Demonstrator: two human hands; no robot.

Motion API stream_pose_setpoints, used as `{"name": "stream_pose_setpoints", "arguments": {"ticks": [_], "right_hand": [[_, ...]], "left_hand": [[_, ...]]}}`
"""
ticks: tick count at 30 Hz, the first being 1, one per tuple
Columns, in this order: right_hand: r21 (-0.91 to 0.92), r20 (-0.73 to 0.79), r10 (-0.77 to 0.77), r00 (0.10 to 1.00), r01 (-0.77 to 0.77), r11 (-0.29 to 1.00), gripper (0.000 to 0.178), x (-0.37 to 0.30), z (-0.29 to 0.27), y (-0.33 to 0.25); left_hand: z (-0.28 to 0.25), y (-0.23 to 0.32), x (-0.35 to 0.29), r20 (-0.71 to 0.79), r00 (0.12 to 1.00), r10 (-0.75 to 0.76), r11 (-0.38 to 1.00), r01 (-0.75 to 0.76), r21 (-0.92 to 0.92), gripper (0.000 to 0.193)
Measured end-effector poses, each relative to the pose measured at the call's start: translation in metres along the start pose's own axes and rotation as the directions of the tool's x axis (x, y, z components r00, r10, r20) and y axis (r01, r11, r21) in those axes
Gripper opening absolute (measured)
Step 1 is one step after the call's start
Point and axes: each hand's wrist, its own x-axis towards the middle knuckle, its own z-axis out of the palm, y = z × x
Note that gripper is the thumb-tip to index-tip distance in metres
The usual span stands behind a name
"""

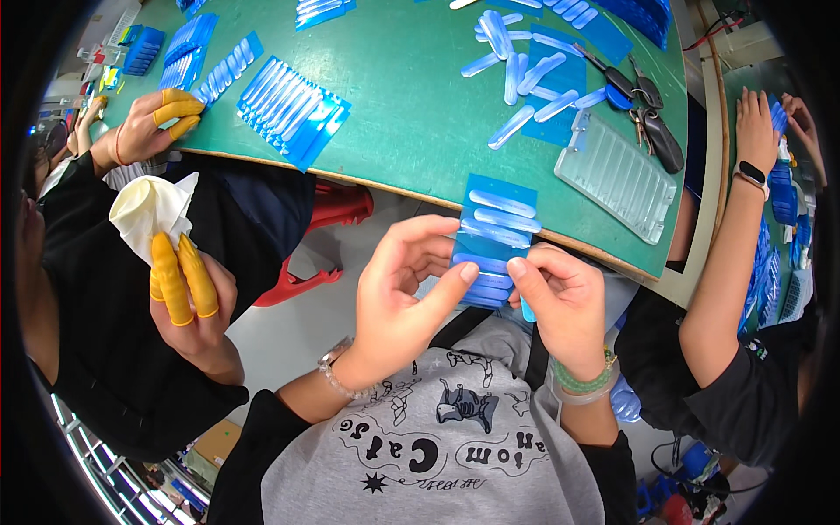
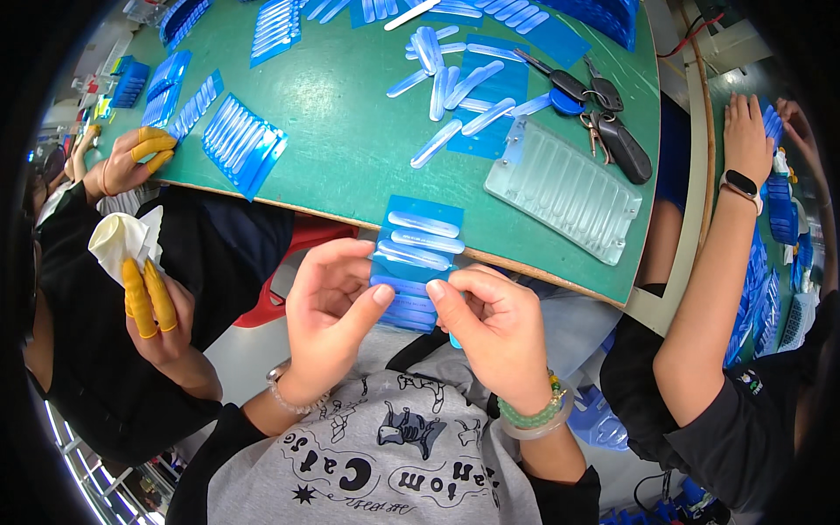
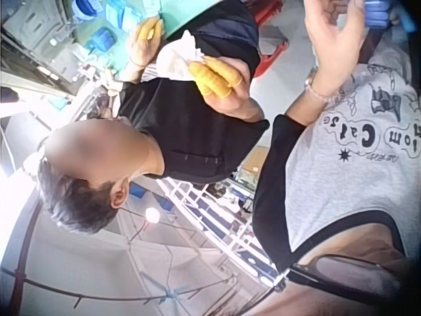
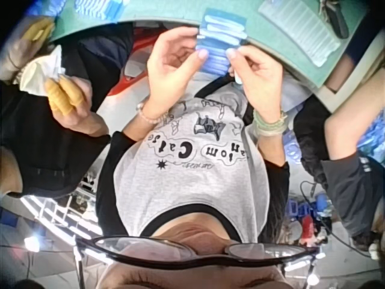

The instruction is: The person assembles adhesive strips onto small components by aligning white pieces into a tray template, pressing blue adhesive tape over them, peeling off protective film backing, and sticking the assembled strips onto backing sheets by hand.

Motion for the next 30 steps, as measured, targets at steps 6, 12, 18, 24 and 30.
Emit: {"name": "stream_pose_setpoints", "arguments": {"ticks": [6, 12, 18, 24, 30], "right_hand": [[0.138, 0.044, -0.057, 0.997, 0.051, 0.989, 0.009, 0.001, 0.013, 0.004], [-0.172, 0.06, -0.185, 0.981, 0.193, 0.966, 0.011, 0.01, 0.013, 0.003], [-0.672, 0.078, -0.542, 0.837, 0.446, 0.591, 0.019, 0.026, 0.007, -0.043], [-0.889, 0.338, -0.574, 0.746, 0.454, 0.066, 0.036, 0.063, -0.001, -0.051], [-0.852, 0.397, -0.505, 0.766, 0.513, 0.108, 0.044, 0.038, -0.001, -0.046]], "left_hand": [[-0.001, -0.005, 0.0, 0.015, 1.0, 0.014, 0.997, -0.013, -0.076, 0.052], [-0.01, 0.007, 0.009, 0.049, 0.998, -0.031, 0.992, 0.036, -0.121, 0.059], [-0.025, 0.018, 0.005, -0.019, 0.992, -0.122, 0.992, 0.121, -0.04, 0.073], [-0.041, 0.026, 0.011, 0.367, 0.923, -0.116, 0.961, 0.011, 0.278, 0.088], [-0.031, 0.02, 0.028, 0.476, 0.87, -0.127, 0.721, -0.249, 0.646, 0.091]]}}
